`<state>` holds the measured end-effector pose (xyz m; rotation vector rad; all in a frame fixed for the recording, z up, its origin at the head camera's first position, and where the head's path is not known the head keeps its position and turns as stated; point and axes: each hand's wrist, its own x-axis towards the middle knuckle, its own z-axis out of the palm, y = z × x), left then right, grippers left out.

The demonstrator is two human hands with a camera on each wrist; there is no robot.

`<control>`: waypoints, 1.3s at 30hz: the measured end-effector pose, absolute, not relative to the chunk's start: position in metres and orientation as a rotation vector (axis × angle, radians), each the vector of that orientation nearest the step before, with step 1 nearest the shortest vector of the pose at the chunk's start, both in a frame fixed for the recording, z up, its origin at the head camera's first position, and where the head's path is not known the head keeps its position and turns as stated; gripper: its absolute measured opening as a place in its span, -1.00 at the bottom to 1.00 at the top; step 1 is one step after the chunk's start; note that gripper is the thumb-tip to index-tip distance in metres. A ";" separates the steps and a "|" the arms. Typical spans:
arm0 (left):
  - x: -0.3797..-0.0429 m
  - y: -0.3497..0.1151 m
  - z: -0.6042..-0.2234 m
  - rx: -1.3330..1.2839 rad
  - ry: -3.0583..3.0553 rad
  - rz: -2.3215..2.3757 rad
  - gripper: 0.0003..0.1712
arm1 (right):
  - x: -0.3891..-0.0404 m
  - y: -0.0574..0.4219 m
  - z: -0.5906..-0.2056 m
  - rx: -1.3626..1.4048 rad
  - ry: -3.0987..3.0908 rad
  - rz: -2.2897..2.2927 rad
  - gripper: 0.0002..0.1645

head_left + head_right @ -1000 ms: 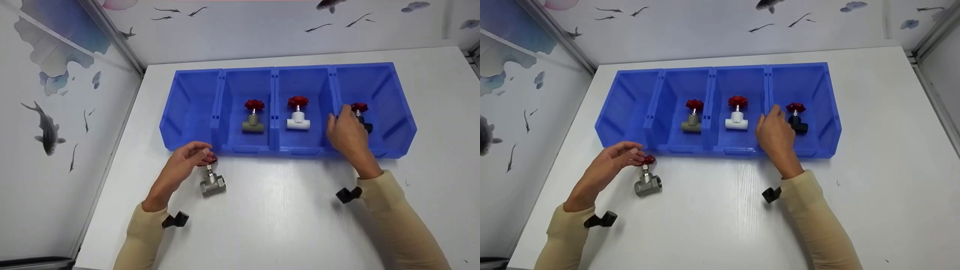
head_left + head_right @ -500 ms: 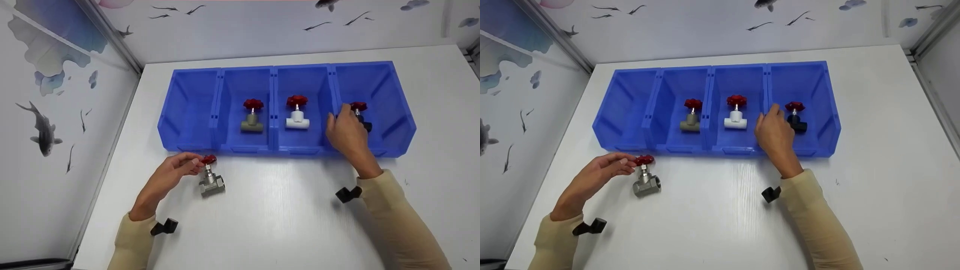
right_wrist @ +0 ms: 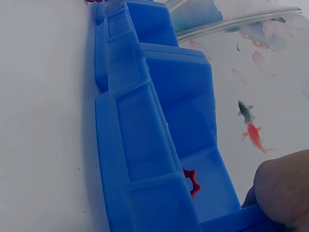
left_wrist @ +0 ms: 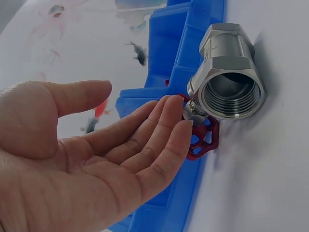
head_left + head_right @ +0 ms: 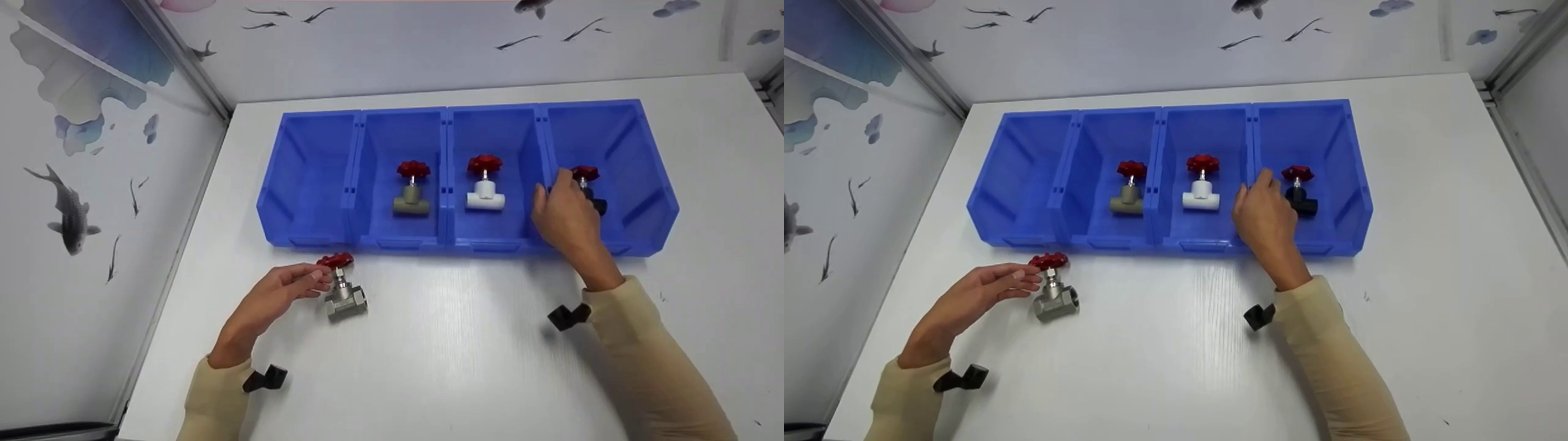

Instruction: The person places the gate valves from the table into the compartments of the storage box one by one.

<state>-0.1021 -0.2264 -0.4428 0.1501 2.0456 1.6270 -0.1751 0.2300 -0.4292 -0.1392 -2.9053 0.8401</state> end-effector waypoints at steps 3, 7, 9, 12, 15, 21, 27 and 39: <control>-0.101 -0.228 -0.447 0.155 2.040 1.623 -0.48 | -0.175 0.230 -0.430 -0.126 -2.893 0.826 -0.38; -0.098 -0.228 -0.451 0.134 2.037 1.606 -0.45 | -0.175 0.229 -0.431 -0.119 -2.876 0.804 -0.40; -0.097 -0.228 -0.452 0.114 2.033 1.596 -0.43 | -0.175 0.230 -0.431 -0.127 -2.881 0.802 -0.40; -0.096 -0.227 -0.454 0.083 2.022 1.583 -0.40 | -0.175 0.230 -0.430 -0.142 -2.889 0.807 -0.39; -0.096 -0.227 -0.455 0.054 2.011 1.576 -0.36 | -0.175 0.231 -0.430 -0.145 -2.896 0.815 -0.38; -0.094 -0.225 -0.458 0.011 2.003 1.578 -0.36 | -0.175 0.230 -0.430 -0.142 -2.902 0.826 -0.37; -0.095 -0.219 -0.462 -0.016 1.997 1.610 -0.39 | -0.175 0.230 -0.430 -0.147 -2.901 0.812 -0.39; -0.099 -0.207 -0.470 -0.090 2.010 1.621 -0.43 | -0.175 0.229 -0.431 -0.141 -2.882 0.814 -0.41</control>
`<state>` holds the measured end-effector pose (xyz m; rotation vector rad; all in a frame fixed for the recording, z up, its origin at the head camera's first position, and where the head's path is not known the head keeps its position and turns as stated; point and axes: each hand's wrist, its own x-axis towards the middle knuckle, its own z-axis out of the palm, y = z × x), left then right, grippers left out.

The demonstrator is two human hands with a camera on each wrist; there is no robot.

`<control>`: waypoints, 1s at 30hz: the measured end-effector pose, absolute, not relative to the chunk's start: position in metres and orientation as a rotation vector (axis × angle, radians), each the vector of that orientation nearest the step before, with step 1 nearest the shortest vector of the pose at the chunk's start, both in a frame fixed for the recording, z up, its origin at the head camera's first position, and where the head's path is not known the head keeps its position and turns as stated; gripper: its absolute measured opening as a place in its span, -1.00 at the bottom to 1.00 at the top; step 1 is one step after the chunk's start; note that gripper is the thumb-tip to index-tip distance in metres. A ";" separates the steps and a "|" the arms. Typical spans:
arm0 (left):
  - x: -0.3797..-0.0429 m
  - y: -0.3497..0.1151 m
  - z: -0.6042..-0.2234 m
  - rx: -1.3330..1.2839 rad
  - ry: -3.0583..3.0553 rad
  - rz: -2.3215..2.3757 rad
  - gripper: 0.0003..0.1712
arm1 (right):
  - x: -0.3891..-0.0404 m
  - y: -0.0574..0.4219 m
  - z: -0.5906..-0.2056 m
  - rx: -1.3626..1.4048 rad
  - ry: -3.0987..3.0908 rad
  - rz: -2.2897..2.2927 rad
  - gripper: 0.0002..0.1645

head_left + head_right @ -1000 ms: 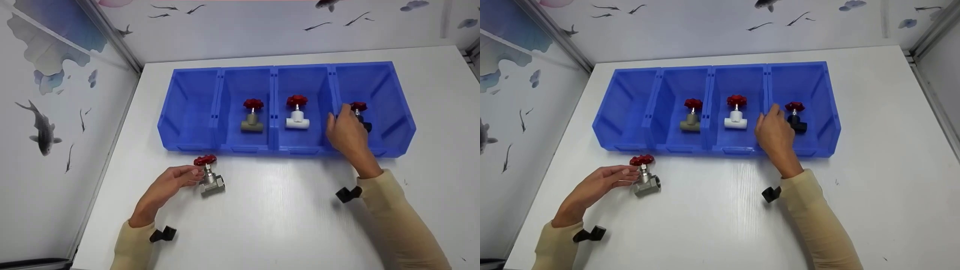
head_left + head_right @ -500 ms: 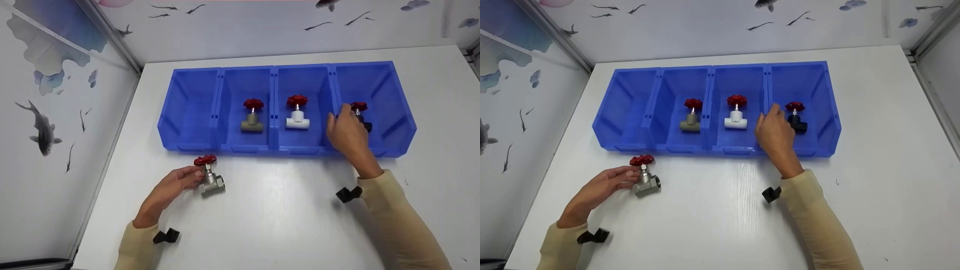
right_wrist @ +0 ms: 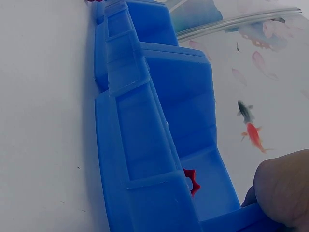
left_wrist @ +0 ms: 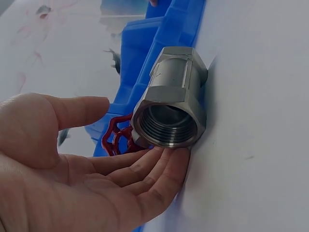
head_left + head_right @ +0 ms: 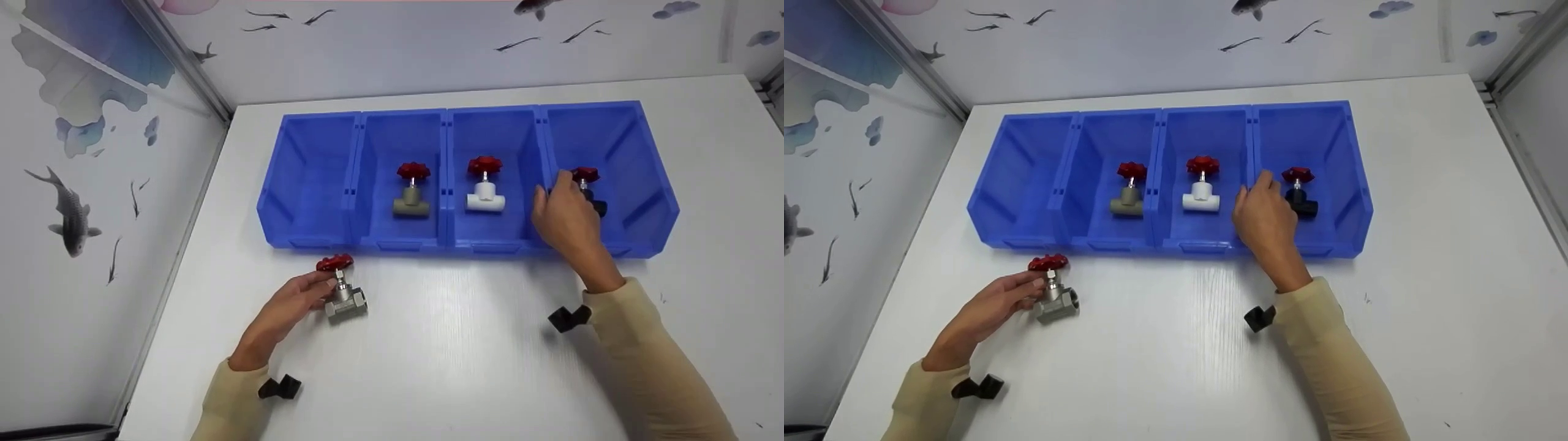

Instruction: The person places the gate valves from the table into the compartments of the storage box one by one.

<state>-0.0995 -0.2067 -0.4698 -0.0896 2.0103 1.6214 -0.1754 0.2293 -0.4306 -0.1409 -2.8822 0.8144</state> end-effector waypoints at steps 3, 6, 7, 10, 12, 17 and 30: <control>-0.099 -0.204 -0.470 -0.116 2.035 1.614 -0.44 | -0.176 0.229 -0.430 -0.143 -2.889 0.822 -0.39; -0.098 -0.201 -0.469 -0.141 2.061 1.599 -0.44 | -0.176 0.230 -0.430 -0.141 -2.892 0.832 -0.37; -0.098 -0.200 -0.468 -0.156 2.070 1.592 -0.44 | -0.176 0.230 -0.430 -0.139 -2.894 0.833 -0.37; -0.099 -0.196 -0.468 -0.192 2.085 1.576 -0.42 | -0.176 0.230 -0.431 -0.132 -2.898 0.832 -0.36; -0.099 -0.193 -0.468 -0.214 2.092 1.571 -0.43 | -0.176 0.231 -0.431 -0.128 -2.898 0.826 -0.36; -0.100 -0.188 -0.469 -0.246 2.109 1.568 -0.48 | -0.176 0.231 -0.431 -0.126 -2.898 0.826 -0.37; -0.096 -0.179 -0.467 -0.307 2.080 1.589 -0.44 | -0.176 0.230 -0.433 -0.120 -2.874 0.823 -0.39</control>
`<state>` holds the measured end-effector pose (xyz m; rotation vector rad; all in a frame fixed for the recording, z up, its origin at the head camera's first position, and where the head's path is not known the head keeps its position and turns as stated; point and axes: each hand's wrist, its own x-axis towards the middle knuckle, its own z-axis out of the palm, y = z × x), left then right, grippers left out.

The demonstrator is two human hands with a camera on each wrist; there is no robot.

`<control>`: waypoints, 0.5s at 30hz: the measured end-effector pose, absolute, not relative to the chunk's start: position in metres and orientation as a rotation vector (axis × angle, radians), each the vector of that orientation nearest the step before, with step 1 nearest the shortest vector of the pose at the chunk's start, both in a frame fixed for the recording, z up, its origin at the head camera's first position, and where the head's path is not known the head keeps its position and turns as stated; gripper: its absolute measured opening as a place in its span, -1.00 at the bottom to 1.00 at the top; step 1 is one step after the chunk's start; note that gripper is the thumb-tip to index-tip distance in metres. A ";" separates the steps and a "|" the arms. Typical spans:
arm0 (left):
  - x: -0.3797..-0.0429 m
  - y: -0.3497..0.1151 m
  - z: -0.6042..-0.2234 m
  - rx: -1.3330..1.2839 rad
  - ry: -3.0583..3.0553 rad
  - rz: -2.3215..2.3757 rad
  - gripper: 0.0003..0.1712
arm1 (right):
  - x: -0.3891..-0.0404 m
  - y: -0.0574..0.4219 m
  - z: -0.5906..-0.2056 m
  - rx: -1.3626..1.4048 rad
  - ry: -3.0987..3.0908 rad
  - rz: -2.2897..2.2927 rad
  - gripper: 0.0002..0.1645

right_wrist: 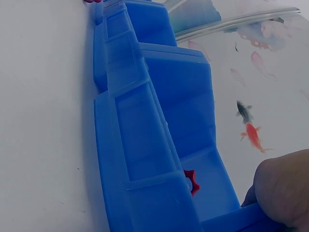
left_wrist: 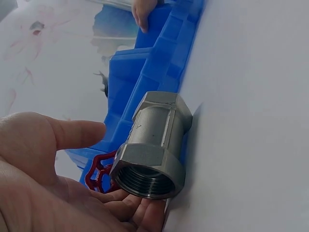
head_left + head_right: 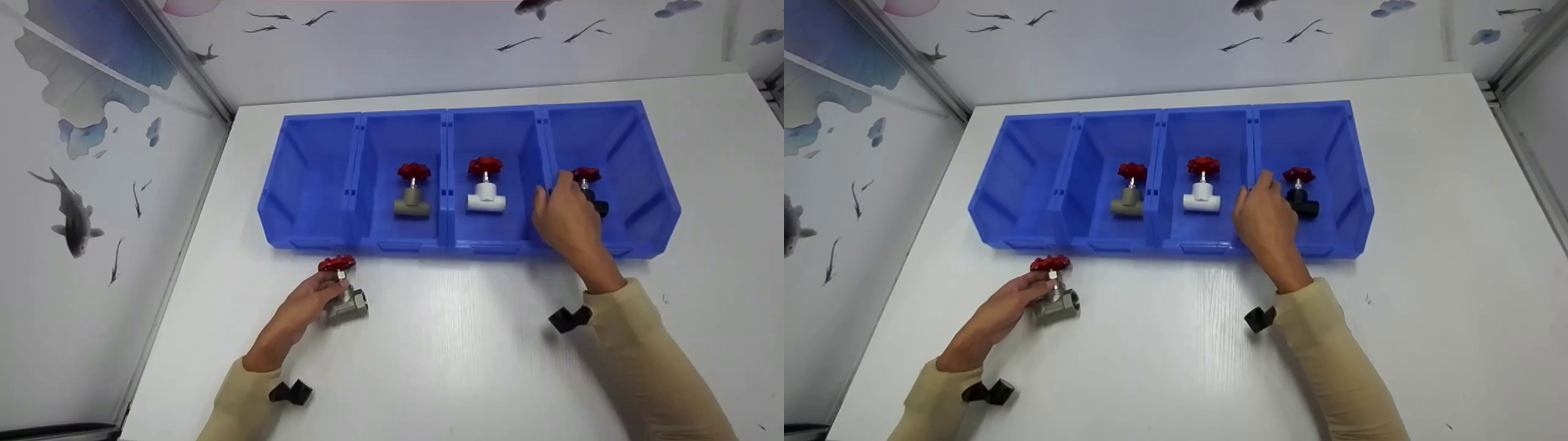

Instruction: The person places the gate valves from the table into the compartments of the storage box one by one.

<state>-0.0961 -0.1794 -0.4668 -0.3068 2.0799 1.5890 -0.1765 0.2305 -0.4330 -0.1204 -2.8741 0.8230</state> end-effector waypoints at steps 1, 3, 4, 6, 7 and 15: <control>-0.096 -0.179 -0.467 -0.308 2.077 1.592 -0.44 | -0.176 0.231 -0.433 -0.123 -2.878 0.822 -0.39; -0.095 -0.179 -0.468 -0.313 2.067 1.607 -0.46 | -0.176 0.231 -0.432 -0.124 -2.882 0.823 -0.39; -0.095 -0.179 -0.468 -0.315 2.063 1.616 -0.46 | -0.176 0.231 -0.432 -0.123 -2.882 0.824 -0.39; -0.095 -0.180 -0.469 -0.316 2.053 1.634 -0.47 | -0.176 0.231 -0.432 -0.122 -2.885 0.831 -0.39; -0.095 -0.180 -0.470 -0.314 2.051 1.642 -0.48 | -0.176 0.231 -0.431 -0.122 -2.888 0.834 -0.38; -0.090 -0.180 -0.471 -0.292 2.020 1.728 -0.50 | -0.176 0.231 -0.431 -0.122 -2.913 0.841 -0.35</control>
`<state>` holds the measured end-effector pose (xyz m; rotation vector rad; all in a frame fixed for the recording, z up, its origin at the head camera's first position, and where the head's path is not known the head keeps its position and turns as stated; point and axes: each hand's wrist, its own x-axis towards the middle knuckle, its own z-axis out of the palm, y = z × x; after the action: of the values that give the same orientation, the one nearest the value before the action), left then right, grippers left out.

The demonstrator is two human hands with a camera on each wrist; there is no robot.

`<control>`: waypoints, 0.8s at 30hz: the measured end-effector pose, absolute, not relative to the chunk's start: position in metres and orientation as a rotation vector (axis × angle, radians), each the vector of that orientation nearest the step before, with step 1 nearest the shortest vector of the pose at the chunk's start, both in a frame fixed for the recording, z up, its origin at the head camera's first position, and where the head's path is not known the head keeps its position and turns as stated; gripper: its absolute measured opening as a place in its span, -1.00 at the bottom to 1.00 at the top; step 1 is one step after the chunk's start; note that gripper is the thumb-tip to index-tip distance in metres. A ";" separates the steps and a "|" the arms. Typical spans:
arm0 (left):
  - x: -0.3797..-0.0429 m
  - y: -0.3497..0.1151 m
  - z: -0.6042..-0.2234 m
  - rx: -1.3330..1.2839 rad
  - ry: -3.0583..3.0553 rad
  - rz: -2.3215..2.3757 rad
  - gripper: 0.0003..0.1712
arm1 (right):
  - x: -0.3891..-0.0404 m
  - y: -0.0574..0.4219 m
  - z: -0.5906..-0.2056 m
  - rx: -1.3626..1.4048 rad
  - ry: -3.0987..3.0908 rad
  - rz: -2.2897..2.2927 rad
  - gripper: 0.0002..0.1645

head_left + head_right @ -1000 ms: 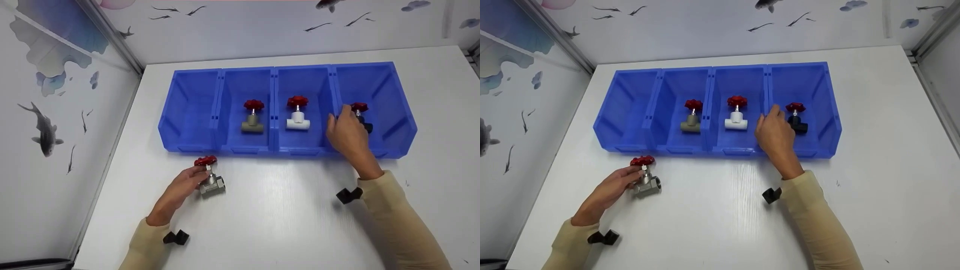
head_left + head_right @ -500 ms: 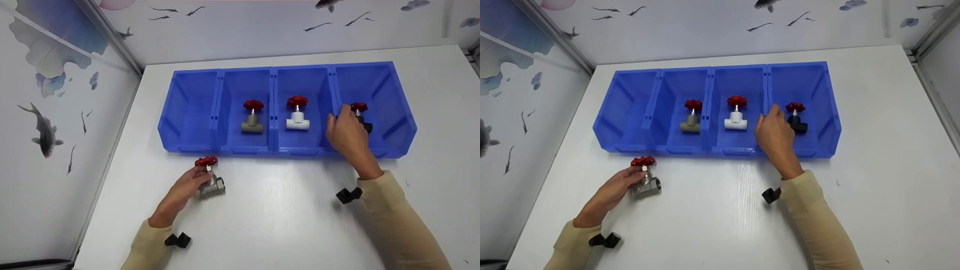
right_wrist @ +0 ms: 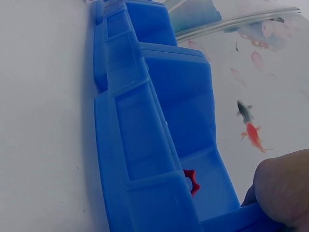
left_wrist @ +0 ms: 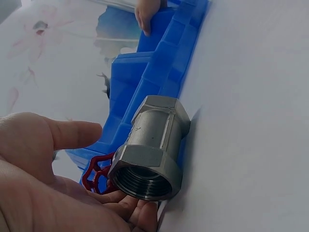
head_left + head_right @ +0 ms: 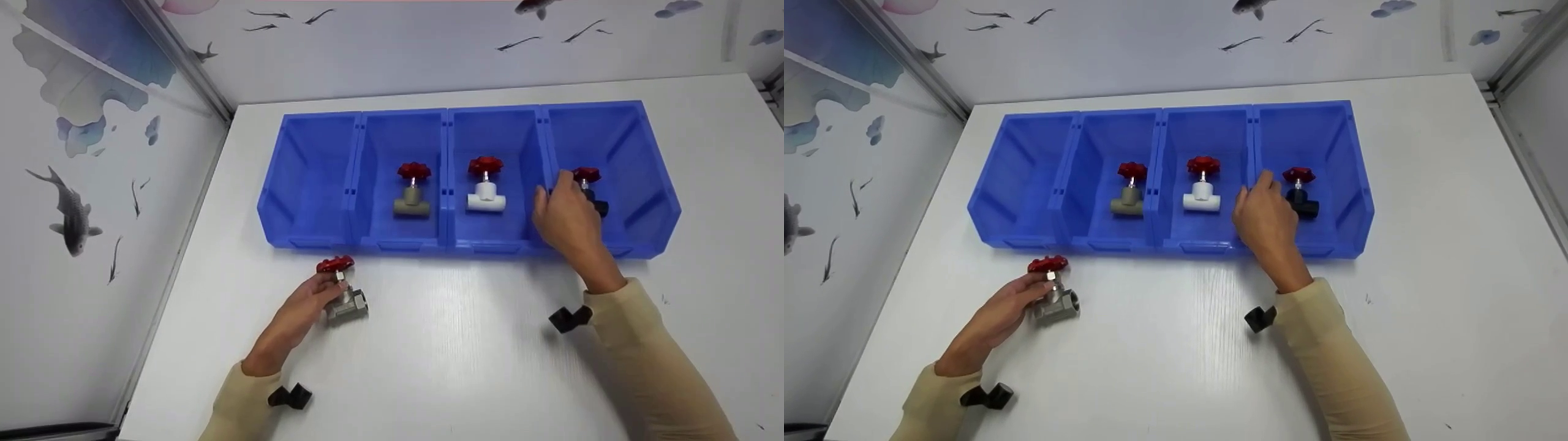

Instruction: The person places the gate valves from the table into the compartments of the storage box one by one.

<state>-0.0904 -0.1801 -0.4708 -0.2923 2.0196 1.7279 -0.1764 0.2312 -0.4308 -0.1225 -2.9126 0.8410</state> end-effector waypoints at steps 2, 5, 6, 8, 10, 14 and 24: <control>-0.090 -0.180 -0.471 -0.288 2.013 1.742 -0.52 | -0.176 0.231 -0.431 -0.126 -2.909 0.837 -0.35; -0.089 -0.181 -0.471 -0.283 2.001 1.755 -0.52 | -0.176 0.231 -0.431 -0.129 -2.896 0.825 -0.36; -0.089 -0.181 -0.471 -0.281 1.998 1.752 -0.50 | -0.176 0.231 -0.431 -0.127 -2.889 0.823 -0.37; -0.089 -0.182 -0.471 -0.280 1.990 1.747 -0.44 | -0.176 0.230 -0.432 -0.124 -2.875 0.818 -0.39; -0.089 -0.182 -0.471 -0.279 1.985 1.739 -0.38 | -0.176 0.230 -0.432 -0.122 -2.870 0.819 -0.40; -0.090 -0.183 -0.470 -0.278 1.986 1.723 -0.31 | -0.176 0.230 -0.432 -0.130 -2.878 0.829 -0.40; -0.092 -0.183 -0.470 -0.243 2.019 1.721 -0.37 | -0.177 0.230 -0.432 -0.126 -2.882 0.832 -0.41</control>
<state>-0.0916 -0.1827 -0.4700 -0.2430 2.0188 1.7211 -0.1767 0.2303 -0.4319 -0.1262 -2.8816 0.8322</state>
